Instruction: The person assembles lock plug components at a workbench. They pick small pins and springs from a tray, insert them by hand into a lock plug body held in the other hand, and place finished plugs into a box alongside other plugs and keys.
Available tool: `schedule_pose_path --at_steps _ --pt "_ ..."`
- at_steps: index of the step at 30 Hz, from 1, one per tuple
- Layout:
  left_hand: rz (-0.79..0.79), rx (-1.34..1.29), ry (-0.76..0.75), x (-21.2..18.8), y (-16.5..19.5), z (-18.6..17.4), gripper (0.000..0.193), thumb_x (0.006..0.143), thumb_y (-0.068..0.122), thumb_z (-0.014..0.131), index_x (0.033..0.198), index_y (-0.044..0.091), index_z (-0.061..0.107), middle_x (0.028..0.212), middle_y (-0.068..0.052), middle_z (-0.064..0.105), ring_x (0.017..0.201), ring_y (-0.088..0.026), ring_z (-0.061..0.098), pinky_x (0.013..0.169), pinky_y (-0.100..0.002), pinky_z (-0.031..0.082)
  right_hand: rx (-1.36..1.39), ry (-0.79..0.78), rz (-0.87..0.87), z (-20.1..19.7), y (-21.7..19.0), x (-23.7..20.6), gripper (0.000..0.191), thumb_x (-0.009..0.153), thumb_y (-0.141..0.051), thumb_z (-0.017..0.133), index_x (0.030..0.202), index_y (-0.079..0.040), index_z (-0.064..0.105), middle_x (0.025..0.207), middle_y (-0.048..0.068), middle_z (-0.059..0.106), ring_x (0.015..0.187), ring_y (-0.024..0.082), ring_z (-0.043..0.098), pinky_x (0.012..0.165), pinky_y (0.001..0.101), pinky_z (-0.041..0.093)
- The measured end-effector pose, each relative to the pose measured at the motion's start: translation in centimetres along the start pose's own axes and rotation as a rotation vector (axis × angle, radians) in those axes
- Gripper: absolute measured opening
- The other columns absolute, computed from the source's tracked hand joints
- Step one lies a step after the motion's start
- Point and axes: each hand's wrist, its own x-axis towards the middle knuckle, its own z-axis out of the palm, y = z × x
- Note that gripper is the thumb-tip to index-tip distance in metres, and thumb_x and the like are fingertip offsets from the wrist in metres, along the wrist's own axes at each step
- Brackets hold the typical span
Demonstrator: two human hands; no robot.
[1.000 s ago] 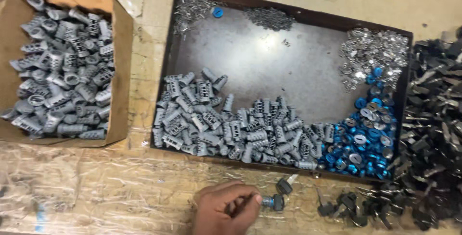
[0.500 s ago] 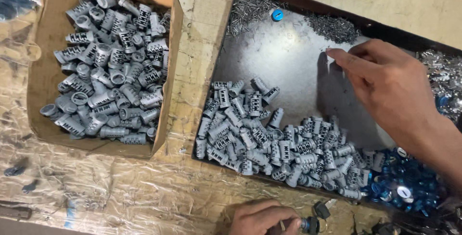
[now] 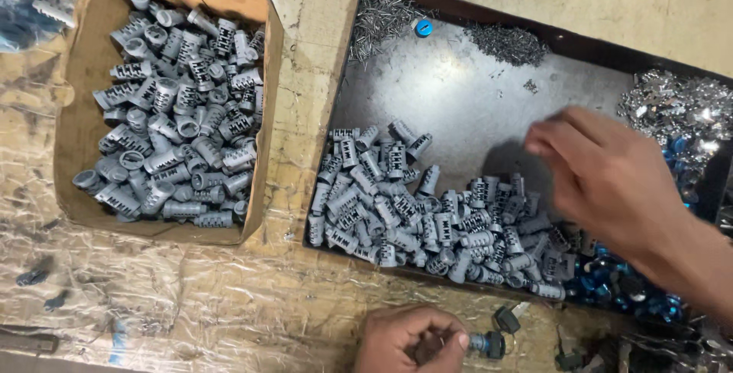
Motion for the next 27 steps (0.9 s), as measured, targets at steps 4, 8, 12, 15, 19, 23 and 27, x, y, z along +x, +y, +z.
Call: schedule_pose_path --at_steps 4,8,12,15,19,23,27 --pt "-0.173 -0.373 -0.115 -0.4 3.6 -0.8 0.007 0.094 0.006 0.075 0.092 0.000 0.078 0.077 -0.002 0.075 0.065 -0.003 0.065 0.059 -0.021 0.052 0.761 -0.249 0.330 -0.2 -3.4 -9.7 0.010 0.093 -0.012 0.067 0.098 -0.010 0.076 0.091 0.000 0.072 0.071 0.012 0.070 0.056 0.0284 0.054" --pt "-0.186 -0.400 -0.287 -1.1 5.6 -0.6 0.010 0.099 0.006 0.071 0.095 -0.002 0.075 0.078 -0.002 0.072 0.061 -0.003 0.059 0.054 -0.021 0.046 1.054 -0.026 0.412 4.6 -5.0 -18.8 0.009 0.091 -0.008 0.079 0.090 0.001 0.079 0.092 0.009 0.076 0.074 0.013 0.069 0.059 0.0268 0.057" --pt "-0.254 -0.435 -0.340 -1.4 5.8 0.3 0.012 0.102 0.007 0.069 0.097 -0.003 0.073 0.076 -0.003 0.068 0.059 -0.004 0.057 0.050 -0.021 0.043 1.241 0.061 0.540 7.7 -5.8 -23.7 0.011 0.092 -0.002 0.076 0.094 0.009 0.078 0.095 0.016 0.073 0.077 0.016 0.063 0.061 0.0278 0.053" --pt "-0.130 -0.455 -0.384 -1.8 5.6 0.7 0.015 0.107 0.008 0.069 0.098 -0.003 0.074 0.074 -0.003 0.066 0.060 -0.005 0.055 0.052 -0.022 0.042 1.289 -0.013 0.683 7.1 -6.9 -23.8 0.010 0.092 -0.002 0.075 0.090 0.007 0.080 0.091 0.015 0.074 0.081 0.017 0.068 0.066 0.0296 0.058" --pt "-0.148 -0.288 -0.370 -2.4 5.6 0.9 0.014 0.102 0.011 0.070 0.096 -0.001 0.074 0.073 -0.002 0.068 0.056 -0.003 0.055 0.047 -0.022 0.041 1.248 -0.030 0.680 5.6 -7.5 -23.0 0.007 0.092 -0.002 0.075 0.094 0.003 0.078 0.092 0.013 0.075 0.082 0.016 0.072 0.068 0.0293 0.059" --pt "-0.018 -0.066 -0.362 -2.4 5.6 0.6 0.014 0.102 0.014 0.071 0.096 0.002 0.075 0.072 0.002 0.069 0.058 0.000 0.057 0.048 -0.021 0.045 1.371 -0.068 0.651 6.4 -6.8 -23.9 0.009 0.092 0.000 0.074 0.098 0.006 0.077 0.097 0.016 0.076 0.088 0.017 0.074 0.073 0.0302 0.058" --pt "0.062 0.006 -0.358 -2.3 5.5 0.2 0.011 0.102 0.014 0.072 0.099 0.004 0.076 0.074 0.003 0.071 0.060 0.001 0.057 0.051 -0.021 0.046 1.364 -0.128 0.750 7.8 -5.9 -25.1 0.011 0.091 0.001 0.076 0.100 0.005 0.077 0.097 0.017 0.077 0.088 0.017 0.069 0.073 0.0316 0.058"
